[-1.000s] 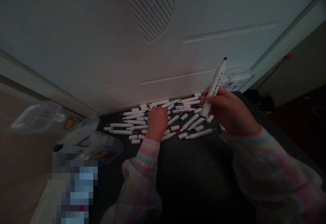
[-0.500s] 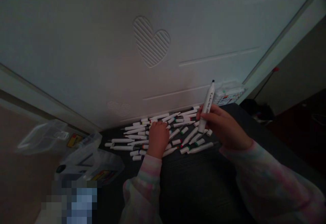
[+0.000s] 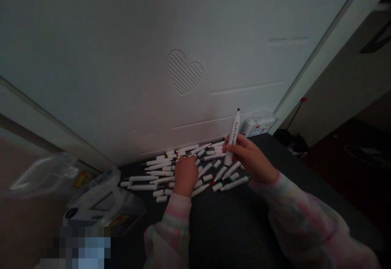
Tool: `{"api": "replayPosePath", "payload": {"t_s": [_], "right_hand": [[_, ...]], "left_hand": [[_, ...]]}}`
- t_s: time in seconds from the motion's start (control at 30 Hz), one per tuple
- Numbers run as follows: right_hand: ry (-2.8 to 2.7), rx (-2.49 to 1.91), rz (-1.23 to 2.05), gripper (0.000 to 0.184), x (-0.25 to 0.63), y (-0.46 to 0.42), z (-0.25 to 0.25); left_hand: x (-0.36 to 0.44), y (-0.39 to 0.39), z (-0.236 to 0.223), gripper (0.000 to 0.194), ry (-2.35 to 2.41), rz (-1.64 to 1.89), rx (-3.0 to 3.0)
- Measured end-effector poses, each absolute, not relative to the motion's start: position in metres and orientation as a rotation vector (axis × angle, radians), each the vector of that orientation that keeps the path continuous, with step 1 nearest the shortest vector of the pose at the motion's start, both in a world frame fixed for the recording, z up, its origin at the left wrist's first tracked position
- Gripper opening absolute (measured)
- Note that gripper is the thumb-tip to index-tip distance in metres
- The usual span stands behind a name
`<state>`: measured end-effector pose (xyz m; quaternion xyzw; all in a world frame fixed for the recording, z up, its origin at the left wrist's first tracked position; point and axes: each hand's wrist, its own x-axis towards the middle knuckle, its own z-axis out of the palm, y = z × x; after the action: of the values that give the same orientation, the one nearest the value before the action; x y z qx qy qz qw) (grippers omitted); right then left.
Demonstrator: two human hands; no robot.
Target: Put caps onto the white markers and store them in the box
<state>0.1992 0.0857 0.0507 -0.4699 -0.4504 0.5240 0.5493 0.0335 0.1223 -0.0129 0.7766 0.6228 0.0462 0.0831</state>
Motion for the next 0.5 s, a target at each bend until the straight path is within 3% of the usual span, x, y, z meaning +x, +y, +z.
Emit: {"api": "replayPosePath", "payload": {"t_s": [0.5], "right_hand": [[-0.99, -0.994, 1.263, 0.018, 0.192, 0.097, 0.062]], "left_hand": [[0.028, 0.122, -0.004, 0.04, 1.83, 0.282, 2.218]]}}
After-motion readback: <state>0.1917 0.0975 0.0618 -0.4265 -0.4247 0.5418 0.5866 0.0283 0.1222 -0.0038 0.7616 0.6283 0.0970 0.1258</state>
